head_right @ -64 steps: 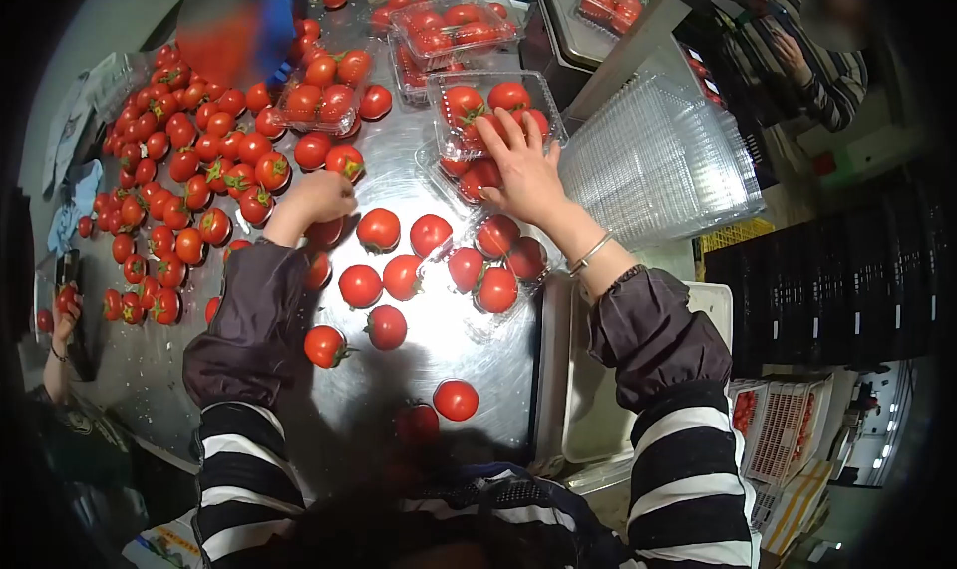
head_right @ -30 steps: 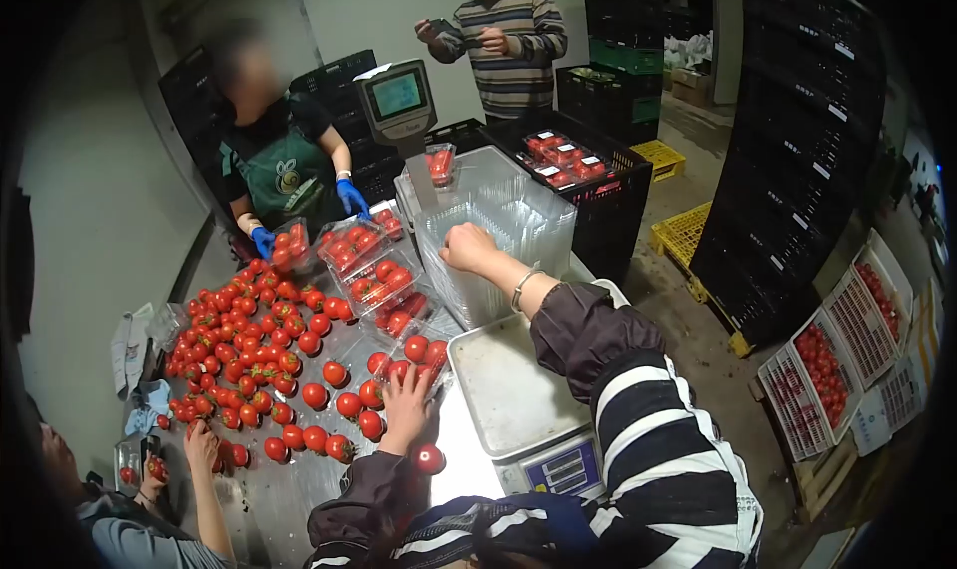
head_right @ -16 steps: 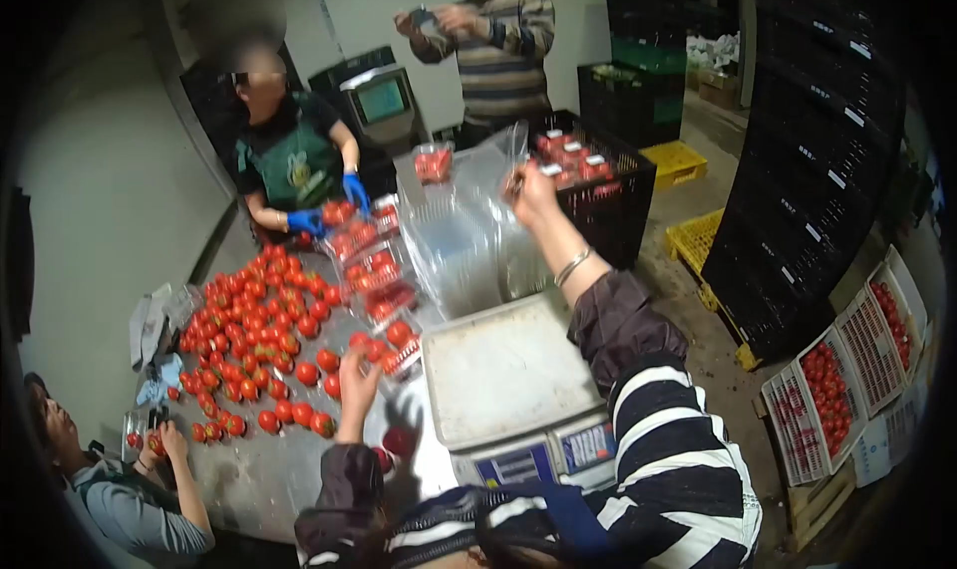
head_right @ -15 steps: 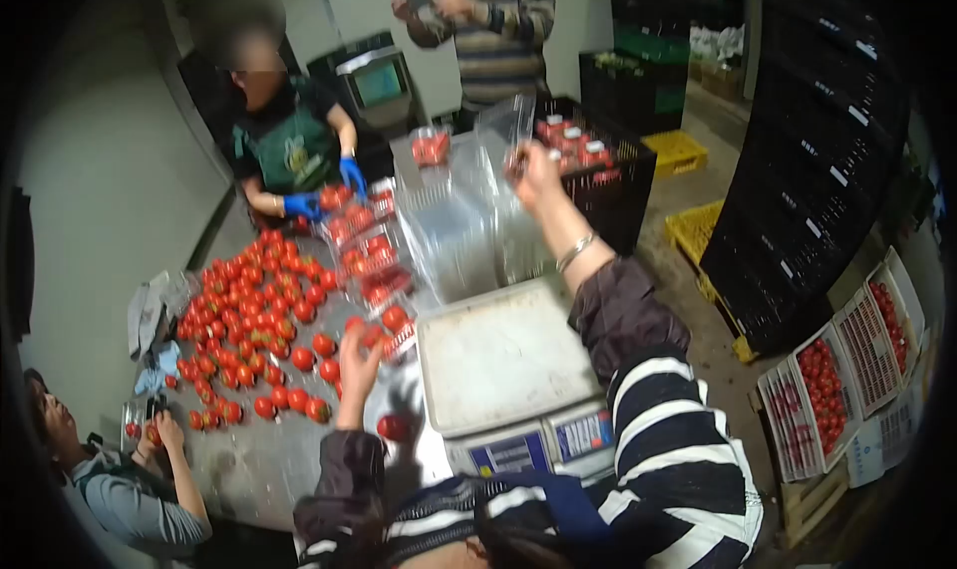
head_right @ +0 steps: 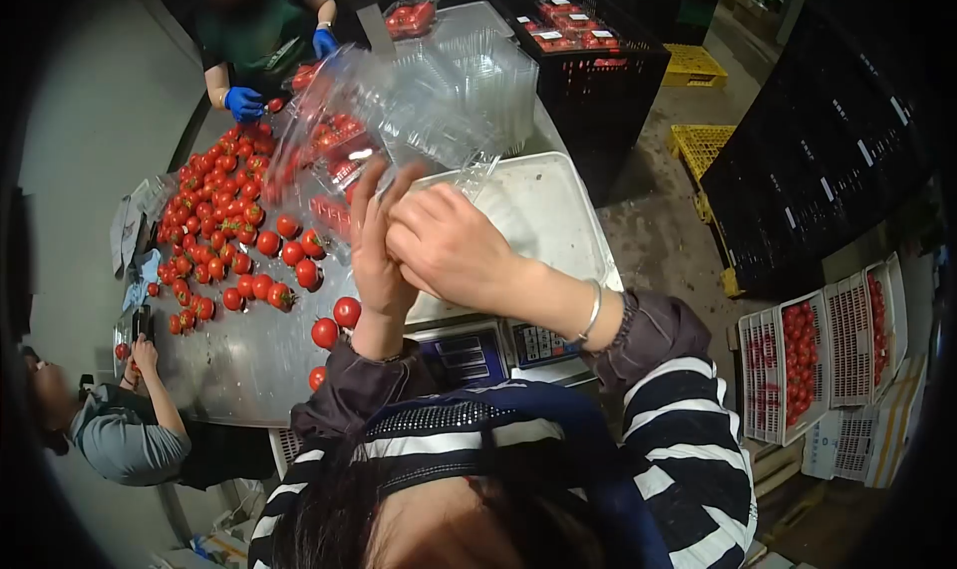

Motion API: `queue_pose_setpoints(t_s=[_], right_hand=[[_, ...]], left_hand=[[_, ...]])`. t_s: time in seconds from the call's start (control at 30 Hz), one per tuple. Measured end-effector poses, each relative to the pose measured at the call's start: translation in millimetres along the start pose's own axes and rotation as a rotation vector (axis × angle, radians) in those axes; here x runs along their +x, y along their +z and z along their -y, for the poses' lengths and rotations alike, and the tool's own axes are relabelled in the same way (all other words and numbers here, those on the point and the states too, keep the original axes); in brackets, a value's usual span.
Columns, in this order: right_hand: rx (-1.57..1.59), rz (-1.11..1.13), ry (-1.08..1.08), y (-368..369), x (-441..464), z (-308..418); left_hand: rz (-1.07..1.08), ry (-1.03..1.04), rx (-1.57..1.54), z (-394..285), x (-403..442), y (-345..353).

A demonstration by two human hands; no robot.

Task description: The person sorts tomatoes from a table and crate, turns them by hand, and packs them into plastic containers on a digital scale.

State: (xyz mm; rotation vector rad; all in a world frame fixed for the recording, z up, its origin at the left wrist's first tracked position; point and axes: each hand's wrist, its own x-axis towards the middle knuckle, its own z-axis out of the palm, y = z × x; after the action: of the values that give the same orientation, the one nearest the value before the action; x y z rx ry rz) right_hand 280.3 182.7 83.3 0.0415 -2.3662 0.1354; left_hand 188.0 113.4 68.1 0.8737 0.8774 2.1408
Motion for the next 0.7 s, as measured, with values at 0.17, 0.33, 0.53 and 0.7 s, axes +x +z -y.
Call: queue_pose_setpoints(t_s=[0.17, 0.33, 0.53, 0.7], right_hand=[[-0.143, 0.037, 0.287, -36, -68, -5], [-0.076, 0.36, 0.413, -8, -143, -32], [-0.004, 0.473, 0.485, 6, -152, -41], [-0.294, 0.201, 0.292, -21, -93, 0]], left_hand=[[-0.016, -0.547, 0.35, 0, 4, -101], [0.086, -0.841, 0.635, 4, 12, -146], [-0.153, -0.409, 1.113, -7, -15, -162], [-0.472, -0.139, 1.376, -31, -98, -232]])
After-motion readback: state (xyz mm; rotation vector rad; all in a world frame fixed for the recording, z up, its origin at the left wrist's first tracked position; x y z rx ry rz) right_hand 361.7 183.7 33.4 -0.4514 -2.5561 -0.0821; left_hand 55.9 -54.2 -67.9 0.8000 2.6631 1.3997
